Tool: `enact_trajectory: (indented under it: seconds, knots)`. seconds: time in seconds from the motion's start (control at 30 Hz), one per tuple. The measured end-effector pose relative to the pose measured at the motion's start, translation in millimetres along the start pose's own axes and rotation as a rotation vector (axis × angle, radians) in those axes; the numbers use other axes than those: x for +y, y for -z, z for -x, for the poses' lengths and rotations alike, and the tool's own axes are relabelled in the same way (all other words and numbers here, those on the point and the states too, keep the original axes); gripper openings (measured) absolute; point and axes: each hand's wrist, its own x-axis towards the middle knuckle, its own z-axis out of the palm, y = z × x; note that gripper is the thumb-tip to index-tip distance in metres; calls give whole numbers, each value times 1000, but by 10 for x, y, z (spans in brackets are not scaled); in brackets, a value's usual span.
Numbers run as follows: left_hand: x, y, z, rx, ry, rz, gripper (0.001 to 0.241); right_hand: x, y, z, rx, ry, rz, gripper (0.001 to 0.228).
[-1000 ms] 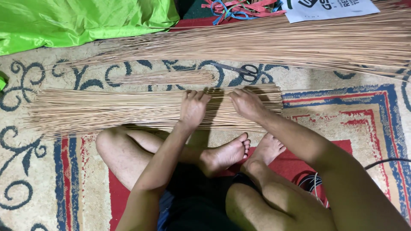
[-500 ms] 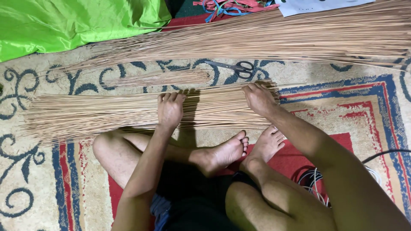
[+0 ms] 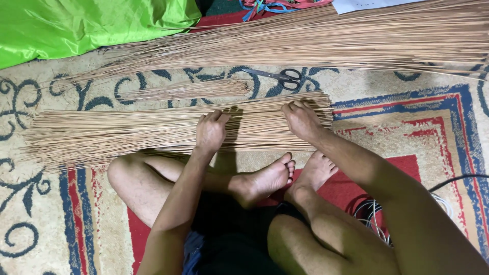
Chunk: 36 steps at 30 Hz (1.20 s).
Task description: The person gathers thin wooden sticks into a bundle, aligning them by hand, and trimming the ends with scissors.
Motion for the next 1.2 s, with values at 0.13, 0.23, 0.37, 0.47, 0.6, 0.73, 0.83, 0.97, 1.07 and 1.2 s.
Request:
enact_trajectory:
  seconds: [0.13,0.23,0.37,0.47,0.6,0.73,0.83,0.97,1.07,1.2]
  knots:
    - [-88,-125,42,9,5,7,20,4,8,-17,46,7,-61,5]
    - [-112,-214,67,-6,7,4,19,20,-27,1,48,1,-66,6]
    - [-8,-110,1,-18,34,74,21,39,43,37,10,-17,-64,5]
    - [27,-22,-33,-29,79,106,22,14,183,-5,-58,-17,-115,6]
    - [15,-8,4,-120,108,197,18,15,266,2,-145,-57,-158,12]
    - [-22,-135,50,-113,105,163,14,65,38,64,-156,-74,-80,16]
    - [-13,-135,54,-108,93,158,11,93,17,99,-167,-92,-89,17]
    - [-38,-219,72,-139,89,160,13,95,28,86,-161,-80,-111,15]
    - [-101,-225,91,-175,78,191,17,105,-70,45,-165,-96,-102,14]
    - [-175,-272,105,-279,68,214,25,143,103,96,-143,-146,-123,8]
